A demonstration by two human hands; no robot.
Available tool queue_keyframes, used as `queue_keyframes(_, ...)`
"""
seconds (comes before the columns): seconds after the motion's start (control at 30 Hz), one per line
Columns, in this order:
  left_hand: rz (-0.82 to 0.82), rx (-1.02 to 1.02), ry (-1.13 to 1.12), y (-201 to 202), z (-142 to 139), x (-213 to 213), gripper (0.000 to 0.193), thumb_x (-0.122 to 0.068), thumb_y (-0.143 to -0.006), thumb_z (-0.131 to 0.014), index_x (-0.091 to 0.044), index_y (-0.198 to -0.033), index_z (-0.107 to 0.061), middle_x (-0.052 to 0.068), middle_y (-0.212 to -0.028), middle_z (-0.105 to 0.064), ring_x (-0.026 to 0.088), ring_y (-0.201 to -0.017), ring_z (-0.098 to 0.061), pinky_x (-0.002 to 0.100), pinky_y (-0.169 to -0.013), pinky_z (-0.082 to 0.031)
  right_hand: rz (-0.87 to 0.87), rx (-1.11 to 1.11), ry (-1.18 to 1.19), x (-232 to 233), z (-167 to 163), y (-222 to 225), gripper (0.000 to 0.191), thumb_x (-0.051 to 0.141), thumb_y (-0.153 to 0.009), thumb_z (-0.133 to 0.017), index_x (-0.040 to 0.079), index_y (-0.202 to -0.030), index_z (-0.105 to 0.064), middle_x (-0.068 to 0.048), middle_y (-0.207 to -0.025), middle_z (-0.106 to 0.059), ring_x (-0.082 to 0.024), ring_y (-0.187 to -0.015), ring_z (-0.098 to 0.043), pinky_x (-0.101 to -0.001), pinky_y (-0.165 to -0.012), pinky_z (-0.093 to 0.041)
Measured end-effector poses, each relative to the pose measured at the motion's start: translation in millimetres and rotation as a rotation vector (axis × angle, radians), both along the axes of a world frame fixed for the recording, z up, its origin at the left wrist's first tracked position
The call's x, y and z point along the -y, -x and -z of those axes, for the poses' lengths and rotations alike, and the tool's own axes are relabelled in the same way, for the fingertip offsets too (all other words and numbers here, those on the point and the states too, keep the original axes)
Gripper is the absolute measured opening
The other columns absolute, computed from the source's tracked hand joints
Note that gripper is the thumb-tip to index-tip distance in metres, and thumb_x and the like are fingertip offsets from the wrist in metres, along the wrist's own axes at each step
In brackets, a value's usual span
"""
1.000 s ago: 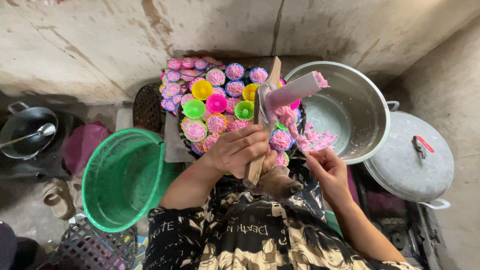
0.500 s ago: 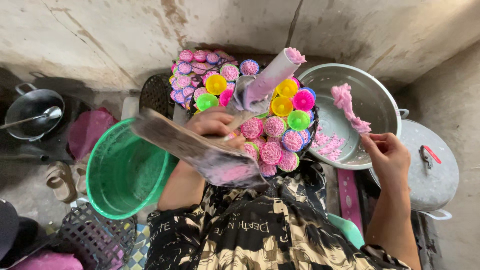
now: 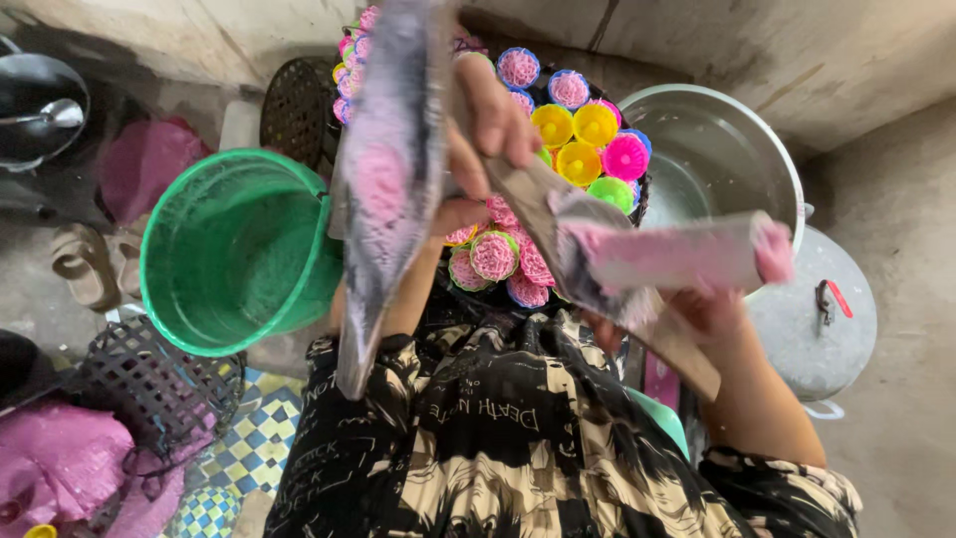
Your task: The person scoops pink paste from a basin into a handheld wooden extruder, then presses it with a wooden stick to extrude the paste in thin strands over colorful cups, building up a decorative layer on each cup. They repeat the loading, pressing, and cutting of strands while adding finished cups to a growing batch.
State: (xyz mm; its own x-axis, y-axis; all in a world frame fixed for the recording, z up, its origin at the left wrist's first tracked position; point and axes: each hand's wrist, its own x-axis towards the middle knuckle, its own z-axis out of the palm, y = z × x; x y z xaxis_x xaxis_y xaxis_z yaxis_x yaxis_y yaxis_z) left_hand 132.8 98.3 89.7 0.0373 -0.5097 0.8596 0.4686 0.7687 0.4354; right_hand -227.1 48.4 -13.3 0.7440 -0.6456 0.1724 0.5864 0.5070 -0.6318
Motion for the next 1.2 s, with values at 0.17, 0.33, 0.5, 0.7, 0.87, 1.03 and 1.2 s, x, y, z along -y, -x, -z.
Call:
queue_keyframes(0.17, 0.190, 0.092, -0.129, 4.5, 7.8, 17.4, 0.056, -0.013, -0.092, -0.084, -0.022, -0.136, -0.052, -0.001, -0.148, -0.040, 0.016, -0.132, -0.053, 0.036, -0.117, -0.045, -0.062, 0.084, 0.010, -51.2, -21.6, -23.9, 0.081, 0.050, -0.097, -0.068, -0.002, -0.152, -0.039, -0.023, -0.137, -0.062, -0.021, -0.094, -0.068, -0.0347, -0.085, -0.055)
queue_keyframes(0.33, 0.000, 0.461, -0.266, -2.5, 24.9, 11.1, 0.059, -0.024, -0.095, -0.079, -0.012, -0.146, -0.053, 0.009, -0.152, -0.057, 0.021, -0.143, -0.056, 0.041, -0.130, -0.030, 0.173, -0.096, 0.380, -12.1, -91.5, -18.0, 0.093, 0.041, -0.092, -0.077, -0.005, -0.157, -0.030, -0.030, -0.140, -0.058, -0.020, -0.076, -0.071, -0.0329, -0.069, -0.059)
queue_keyframes(0.5, -0.678, 0.803, -0.198, 10.0, 42.9, 18.0, 0.049, -0.035, -0.074, -0.089, -0.009, -0.112, -0.072, 0.011, -0.114, -0.073, 0.030, -0.110, -0.068, 0.042, -0.098, -0.053, 0.351, -0.318, 0.658, -8.1, -126.1, -49.8, 0.112, 0.009, -0.086, -0.075, 0.027, -0.165, 0.002, -0.028, -0.154, -0.049, -0.022, -0.077, -0.069, -0.0232, -0.052, -0.053)
queue_keyframes(0.7, -0.842, 1.054, -0.170, 8.1, 46.5, 27.2, 0.047, -0.036, -0.055, -0.086, -0.011, -0.093, -0.074, 0.013, -0.100, -0.073, 0.033, -0.099, -0.069, 0.043, -0.087, -0.054, 0.477, -0.729, 1.566, 0.9, -137.5, -70.4, 0.117, 0.015, -0.086, -0.085, 0.026, -0.168, -0.002, -0.031, -0.155, -0.047, -0.026, -0.087, -0.070, -0.0315, -0.064, -0.060)
queue_keyframes(0.87, -0.833, 1.083, -0.162, 10.6, 58.6, 31.4, 0.040, -0.034, -0.059, -0.087, -0.009, -0.087, -0.072, 0.011, -0.089, -0.072, 0.033, -0.092, -0.069, 0.045, -0.086, -0.054, 0.644, -0.806, 1.875, -1.0, -120.1, -74.7, 0.131, 0.037, -0.065, -0.094, 0.020, -0.164, -0.010, -0.035, -0.145, -0.044, -0.052, -0.126, -0.056, -0.0581, -0.094, -0.054)
queue_keyframes(1.03, -0.794, 0.965, -0.129, 12.5, 83.2, 37.4, 0.031, -0.029, -0.064, -0.084, -0.010, -0.086, -0.072, 0.010, -0.088, -0.072, 0.031, -0.087, -0.070, 0.044, -0.081, -0.056, 0.647, -0.858, 1.811, -1.7, -96.7, -89.1, 0.134, 0.042, -0.064, -0.096, 0.016, -0.164, -0.011, -0.032, -0.143, -0.046, -0.052, -0.127, -0.054, -0.0579, -0.099, -0.051)
queue_keyframes(1.2, -0.793, 0.861, -0.257, 17.1, 107.4, 58.7, 0.033, -0.028, -0.060, -0.082, -0.012, -0.088, -0.075, 0.011, -0.086, -0.074, 0.033, -0.083, -0.070, 0.045, -0.070, -0.057, 0.561, -1.015, 1.701, 24.1, -94.4, -98.1, 0.140, 0.042, -0.058, -0.096, 0.014, -0.164, -0.010, -0.030, -0.144, -0.045, -0.045, -0.128, -0.052, -0.0561, -0.105, -0.048)
